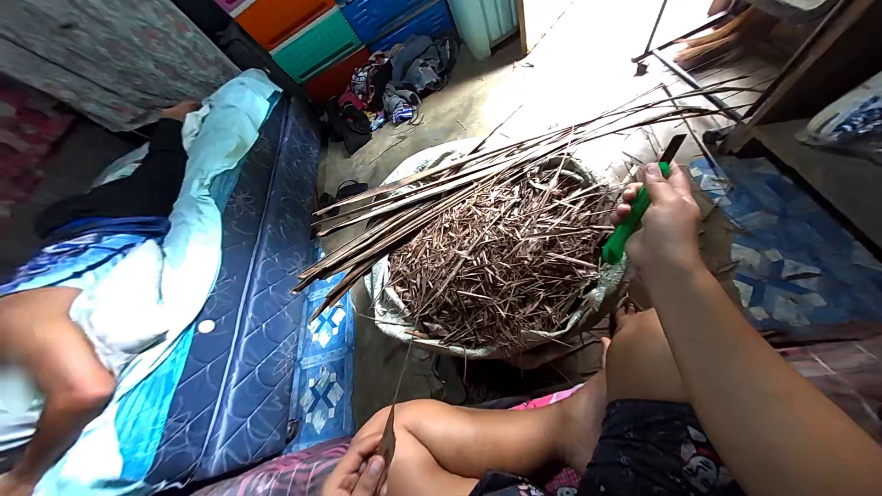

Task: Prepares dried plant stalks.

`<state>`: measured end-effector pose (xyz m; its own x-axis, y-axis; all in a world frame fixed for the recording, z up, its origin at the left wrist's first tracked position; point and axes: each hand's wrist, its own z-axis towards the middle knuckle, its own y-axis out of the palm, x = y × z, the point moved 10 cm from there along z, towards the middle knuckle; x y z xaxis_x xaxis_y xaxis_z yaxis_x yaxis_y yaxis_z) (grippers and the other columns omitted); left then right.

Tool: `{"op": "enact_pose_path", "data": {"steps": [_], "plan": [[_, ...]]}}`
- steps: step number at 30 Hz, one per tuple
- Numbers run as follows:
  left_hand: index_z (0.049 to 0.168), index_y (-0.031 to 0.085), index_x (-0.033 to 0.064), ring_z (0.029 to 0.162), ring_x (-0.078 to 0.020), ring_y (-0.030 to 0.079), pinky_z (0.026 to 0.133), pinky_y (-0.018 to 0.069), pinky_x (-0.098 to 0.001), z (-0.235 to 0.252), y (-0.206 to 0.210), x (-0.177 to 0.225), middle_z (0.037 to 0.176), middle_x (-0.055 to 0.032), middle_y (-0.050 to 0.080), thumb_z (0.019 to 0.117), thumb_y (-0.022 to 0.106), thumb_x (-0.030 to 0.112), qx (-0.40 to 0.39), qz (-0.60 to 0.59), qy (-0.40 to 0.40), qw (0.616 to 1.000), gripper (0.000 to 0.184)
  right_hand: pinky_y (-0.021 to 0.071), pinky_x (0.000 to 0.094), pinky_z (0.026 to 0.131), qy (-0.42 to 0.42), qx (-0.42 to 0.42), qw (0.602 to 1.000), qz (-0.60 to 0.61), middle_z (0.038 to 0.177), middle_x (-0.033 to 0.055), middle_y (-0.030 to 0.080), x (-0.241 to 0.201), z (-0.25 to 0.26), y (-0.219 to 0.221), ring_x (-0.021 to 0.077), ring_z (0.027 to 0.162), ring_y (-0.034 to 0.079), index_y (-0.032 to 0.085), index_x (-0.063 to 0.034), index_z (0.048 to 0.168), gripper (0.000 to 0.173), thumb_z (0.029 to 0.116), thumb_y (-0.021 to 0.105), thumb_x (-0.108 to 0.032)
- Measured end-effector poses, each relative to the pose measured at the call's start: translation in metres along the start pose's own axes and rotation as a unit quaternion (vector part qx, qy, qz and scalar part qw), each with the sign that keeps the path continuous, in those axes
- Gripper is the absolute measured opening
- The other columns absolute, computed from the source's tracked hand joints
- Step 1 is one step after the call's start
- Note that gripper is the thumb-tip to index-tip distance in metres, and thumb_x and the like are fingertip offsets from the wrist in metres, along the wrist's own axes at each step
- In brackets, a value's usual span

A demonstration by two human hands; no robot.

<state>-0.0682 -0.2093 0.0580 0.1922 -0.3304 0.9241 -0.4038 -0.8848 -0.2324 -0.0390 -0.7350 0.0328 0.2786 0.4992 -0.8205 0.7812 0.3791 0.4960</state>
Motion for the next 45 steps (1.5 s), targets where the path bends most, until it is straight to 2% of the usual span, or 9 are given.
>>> {"op": "enact_pose_path", "data": {"steps": [4,8,11,14,19,22,28,40,45], "plan": [[0.124,0.062,0.0018,0.045,0.0021,0.046,0.042,0.0411,-0.0131,0.011,0.023,0.008,0.066,0.0074,0.058,0.1042,0.040,0.005,0.054,-0.064,-0.035,0.996,0.030,0.0518,0.0228,0.049,0.074,-0.226,0.964,-0.119,0.074,-0.0018,0.057,0.040,-0.057,0.058,0.0080,0.054,0.057,0.034,-0.0179,0.156,0.046,0.1109,0.044,-0.024],[0.130,0.061,0.0048,0.042,0.0027,0.040,0.039,0.0365,-0.0126,0.026,0.055,0.021,0.064,0.0076,0.051,0.1070,0.033,0.011,0.035,-0.173,-0.039,0.984,0.037,0.0523,0.0247,0.051,0.171,-0.481,0.827,-0.236,0.083,0.0017,0.062,0.102,-0.155,0.099,0.0081,0.057,0.058,0.037,-0.0101,0.157,0.059,0.1019,0.056,-0.018],[0.133,0.058,0.0060,0.041,0.0029,0.041,0.039,0.0374,-0.0127,0.037,0.079,0.028,0.063,0.0086,0.051,0.1070,0.031,0.013,0.005,-0.234,-0.025,0.972,0.039,0.0523,0.0272,0.051,0.231,-0.579,0.740,-0.253,0.084,0.0030,0.063,0.131,-0.205,0.098,0.0090,0.057,0.058,0.033,-0.0138,0.161,0.065,0.1012,0.059,-0.022],[0.131,0.055,0.0067,0.041,0.0026,0.041,0.039,0.0369,-0.0126,0.047,0.104,0.028,0.064,0.0077,0.052,0.1040,0.029,0.013,-0.012,-0.277,-0.042,0.960,0.038,0.0513,0.0240,0.051,0.276,-0.631,0.696,-0.203,0.084,0.0020,0.063,0.134,-0.226,0.097,0.0070,0.055,0.057,0.026,-0.0175,0.163,0.069,0.1022,0.057,-0.024],[0.128,0.055,0.0093,0.042,0.0015,0.045,0.040,0.0409,-0.0129,0.056,0.134,0.016,0.065,0.0066,0.053,0.1025,0.032,0.011,-0.060,-0.364,-0.072,0.926,0.035,0.0522,0.0208,0.051,0.265,-0.622,0.717,-0.168,0.095,0.0010,0.067,0.123,-0.207,0.101,0.0052,0.058,0.059,0.029,-0.0158,0.162,0.062,0.1051,0.054,-0.019],[0.131,0.054,0.0080,0.042,0.0018,0.044,0.040,0.0401,-0.0124,0.059,0.137,0.017,0.066,0.0063,0.054,0.0985,0.031,0.009,-0.061,-0.357,-0.068,0.930,0.039,0.0505,0.0209,0.051,0.277,-0.628,0.700,-0.198,0.095,0.0022,0.065,0.123,-0.200,0.099,0.0057,0.058,0.058,0.030,-0.0171,0.162,0.059,0.1067,0.053,-0.018],[0.127,0.056,0.0071,0.042,0.0021,0.044,0.040,0.0397,-0.0121,0.059,0.135,0.023,0.066,0.0062,0.053,0.1011,0.031,0.010,-0.049,-0.336,-0.062,0.938,0.036,0.0488,0.0204,0.051,0.296,-0.630,0.681,-0.227,0.095,0.0020,0.065,0.125,-0.205,0.097,0.0048,0.059,0.056,0.033,-0.0163,0.161,0.056,0.1075,0.052,-0.015],[0.131,0.056,0.0082,0.043,0.0034,0.042,0.041,0.0383,-0.0115,0.060,0.135,0.028,0.065,0.0084,0.051,0.1081,0.038,0.020,-0.075,-0.304,-0.037,0.949,0.032,0.0477,0.0205,0.050,0.271,-0.589,0.725,-0.233,0.087,0.0011,0.065,0.120,-0.196,0.095,0.0049,0.055,0.055,0.041,-0.0132,0.158,0.053,0.1063,0.054,-0.015],[0.133,0.059,0.0097,0.045,0.0030,0.045,0.042,0.0402,-0.0125,0.052,0.142,0.020,0.067,0.0081,0.055,0.1080,0.049,0.027,-0.131,-0.321,-0.039,0.937,0.032,0.0500,0.0214,0.051,0.241,-0.520,0.795,-0.198,0.080,-0.0017,0.061,0.104,-0.163,0.098,0.0058,0.057,0.057,0.038,-0.0098,0.158,0.055,0.1055,0.053,-0.015]]}}
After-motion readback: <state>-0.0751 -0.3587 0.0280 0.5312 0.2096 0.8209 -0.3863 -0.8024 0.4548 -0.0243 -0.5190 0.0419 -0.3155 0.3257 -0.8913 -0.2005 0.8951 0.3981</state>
